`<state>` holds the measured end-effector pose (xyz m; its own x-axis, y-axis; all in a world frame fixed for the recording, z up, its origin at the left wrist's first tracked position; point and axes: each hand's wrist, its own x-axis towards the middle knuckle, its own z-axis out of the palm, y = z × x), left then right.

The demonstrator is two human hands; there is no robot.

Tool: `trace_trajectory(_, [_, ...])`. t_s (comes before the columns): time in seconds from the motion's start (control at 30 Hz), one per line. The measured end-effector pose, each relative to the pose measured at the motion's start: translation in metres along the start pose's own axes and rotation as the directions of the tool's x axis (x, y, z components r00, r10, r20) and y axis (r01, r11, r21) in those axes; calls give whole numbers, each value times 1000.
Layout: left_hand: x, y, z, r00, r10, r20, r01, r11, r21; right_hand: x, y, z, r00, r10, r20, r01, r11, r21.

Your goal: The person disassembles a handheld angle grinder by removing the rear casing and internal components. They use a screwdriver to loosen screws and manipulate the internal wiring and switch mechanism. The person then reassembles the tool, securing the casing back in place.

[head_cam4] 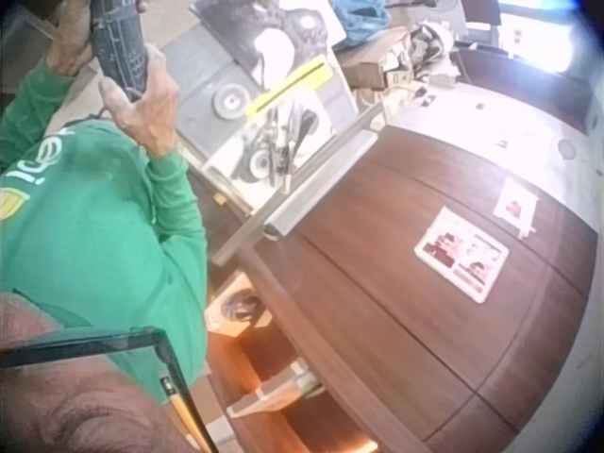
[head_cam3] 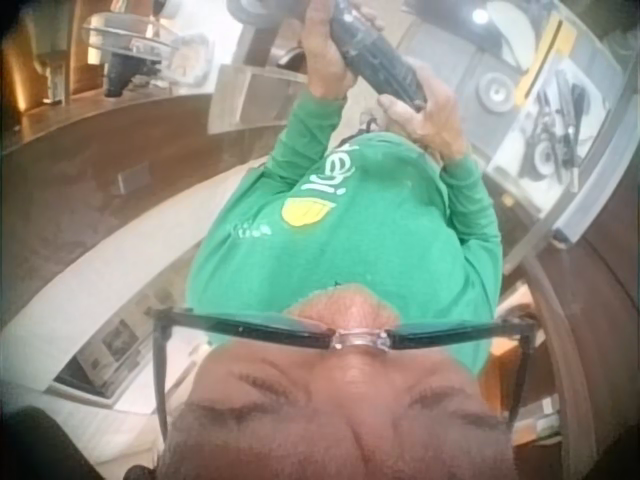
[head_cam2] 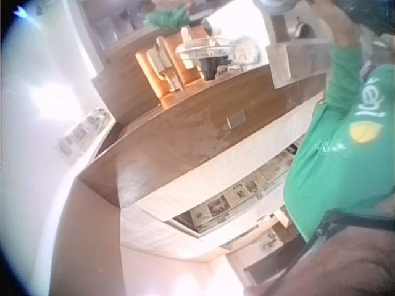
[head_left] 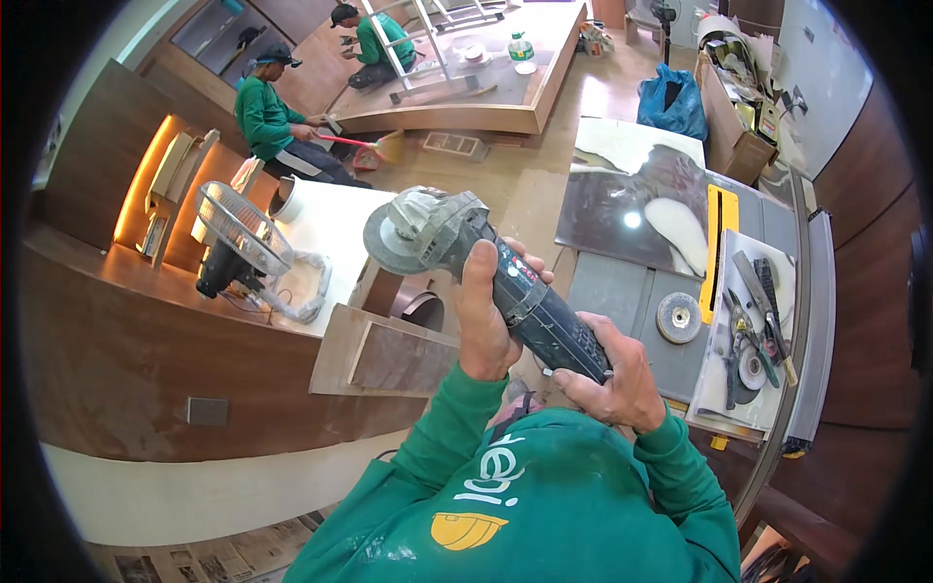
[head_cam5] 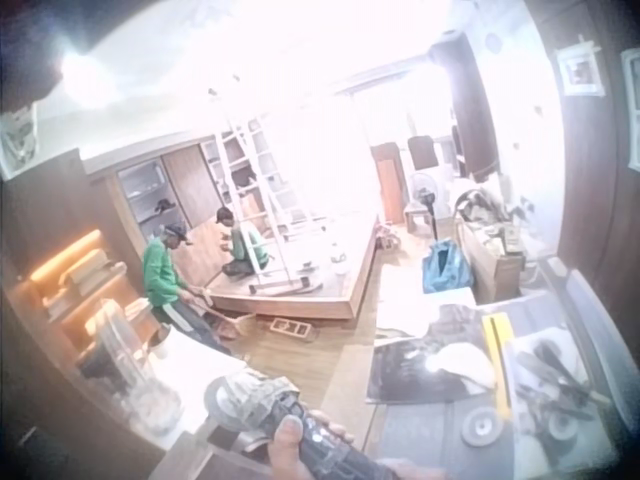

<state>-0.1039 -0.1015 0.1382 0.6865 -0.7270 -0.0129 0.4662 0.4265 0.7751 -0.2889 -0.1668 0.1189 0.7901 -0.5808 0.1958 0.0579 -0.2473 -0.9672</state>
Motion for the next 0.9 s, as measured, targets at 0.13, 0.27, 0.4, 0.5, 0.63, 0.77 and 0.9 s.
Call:
trace_trajectory(0.13, [-5,4,5,999,40,29,-40,999,3,2,-4,0,999,46,8,-46,997,66])
trace_trajectory(0.27, [-8,10,8,995,67,75,-73,993,89,2,-4,13,995,-57,-82,52,997,-60])
trace_trajectory(0.4, [-7,17,10,990,90,110,-107,981,161,2,-1,25,995,-21,-95,24,999,25])
trace_trajectory(0.5, [-8,21,7,994,24,108,-46,977,207,3,-4,25,996,61,-71,-46,979,196])
trace_trajectory(0.63, [-8,25,0,994,28,106,-55,962,268,4,4,34,998,18,-65,0,963,271])
trace_trajectory(0.77, [-10,17,-3,984,130,121,-136,990,46,4,-5,44,966,-154,-208,151,988,-31])
trace_trajectory(0.9, [-15,15,-3,986,123,109,-129,990,49,2,-11,40,987,-13,-158,36,990,139])
